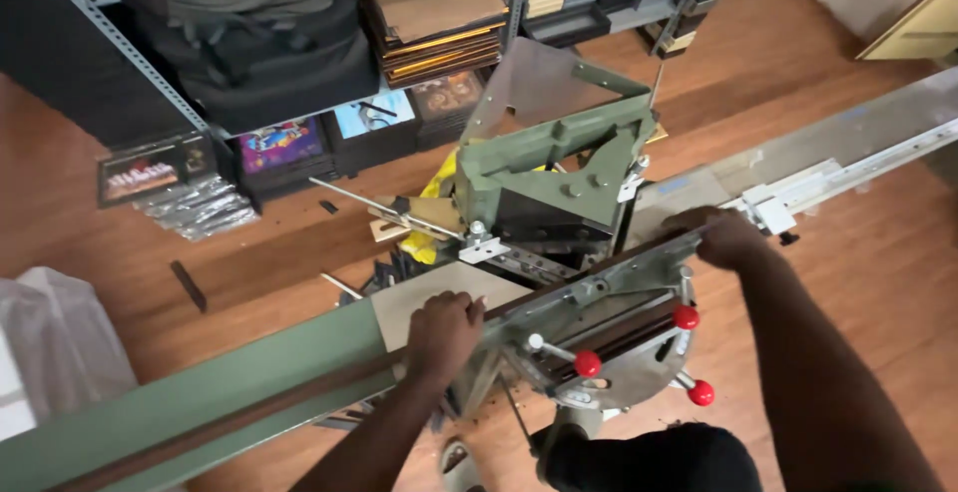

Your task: The recorder uses a miter guillotine to cut a long piece of decorative wooden frame molding into smaller segments at precise angles.

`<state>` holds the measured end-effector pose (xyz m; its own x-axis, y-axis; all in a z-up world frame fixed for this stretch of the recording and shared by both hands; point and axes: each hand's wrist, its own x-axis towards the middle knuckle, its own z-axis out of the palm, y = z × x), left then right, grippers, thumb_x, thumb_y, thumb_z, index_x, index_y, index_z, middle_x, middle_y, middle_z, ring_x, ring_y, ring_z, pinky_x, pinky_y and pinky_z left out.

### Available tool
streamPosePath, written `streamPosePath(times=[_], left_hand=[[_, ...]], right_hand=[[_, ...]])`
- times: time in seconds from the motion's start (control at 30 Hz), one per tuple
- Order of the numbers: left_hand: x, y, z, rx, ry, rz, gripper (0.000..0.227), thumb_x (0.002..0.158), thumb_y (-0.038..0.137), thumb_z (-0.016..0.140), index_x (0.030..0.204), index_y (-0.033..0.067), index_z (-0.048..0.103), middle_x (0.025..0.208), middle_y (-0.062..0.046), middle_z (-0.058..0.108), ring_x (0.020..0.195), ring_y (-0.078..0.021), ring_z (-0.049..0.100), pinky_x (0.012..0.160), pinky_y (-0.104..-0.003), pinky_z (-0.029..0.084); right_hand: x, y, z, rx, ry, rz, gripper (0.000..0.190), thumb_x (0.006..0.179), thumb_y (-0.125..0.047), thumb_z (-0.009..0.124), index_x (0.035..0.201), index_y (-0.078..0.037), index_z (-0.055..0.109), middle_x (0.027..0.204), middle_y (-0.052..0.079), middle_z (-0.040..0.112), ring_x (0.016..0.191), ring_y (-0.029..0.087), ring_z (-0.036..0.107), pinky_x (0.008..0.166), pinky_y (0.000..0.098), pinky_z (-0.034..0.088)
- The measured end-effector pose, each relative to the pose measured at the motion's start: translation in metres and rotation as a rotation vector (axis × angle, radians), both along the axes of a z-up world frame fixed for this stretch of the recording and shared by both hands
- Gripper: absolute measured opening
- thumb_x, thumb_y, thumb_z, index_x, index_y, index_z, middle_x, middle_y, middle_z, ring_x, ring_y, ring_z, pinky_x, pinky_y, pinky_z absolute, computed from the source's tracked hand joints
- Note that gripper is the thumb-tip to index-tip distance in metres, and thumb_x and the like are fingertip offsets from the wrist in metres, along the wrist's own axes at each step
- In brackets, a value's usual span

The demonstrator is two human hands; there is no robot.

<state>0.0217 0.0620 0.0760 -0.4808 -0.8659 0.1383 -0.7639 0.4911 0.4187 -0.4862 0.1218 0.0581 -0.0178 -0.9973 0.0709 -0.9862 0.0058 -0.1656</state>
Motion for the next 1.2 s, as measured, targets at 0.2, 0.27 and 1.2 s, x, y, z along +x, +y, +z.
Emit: streamPosePath(times=[0.2,0.27,1.2], left_hand=[[0.001,0.002,0.002,-0.005,-0.009,0.001,0.034,0.094,0.036,0.062,0.077,0.0083,0.072,0.080,-0.013,0.070,0.080,-0.0345,0.069,0.068,-0.051,0.054],[0.001,0.003,0.000,-0.011,0.006,-0.007,0.033,0.094,0.035,0.062,0.077,0.0084,0.072,0.079,-0.013,0.070,0.080,-0.0342,0.069,0.068,-0.050,0.054],[0.014,-0.076,-0.087,0.533,0.244,-0.461,0.018,0.073,0.010,0.079,0.091,0.0055,0.081,0.084,-0.015,0.078,0.078,-0.0227,0.075,0.074,-0.036,0.057]], right_hand=[[-0.028,-0.007,-0.002,0.235,0.073,0.049,0.031,0.079,-0.014,0.074,0.108,-0.024,0.073,0.113,0.007,0.071,0.113,0.030,0.066,0.096,0.0418,0.056],[-0.023,0.017,0.017,0.147,-0.022,-0.017,0.027,0.079,-0.012,0.076,0.104,-0.020,0.073,0.110,0.009,0.071,0.107,0.030,0.069,0.092,0.0415,0.057],[0.236,0.147,-0.076,0.369,-1.358,-0.754,0.033,0.098,-0.025,0.057,0.097,0.006,0.069,0.069,0.017,0.073,0.054,0.030,0.073,0.047,0.0403,0.058]])
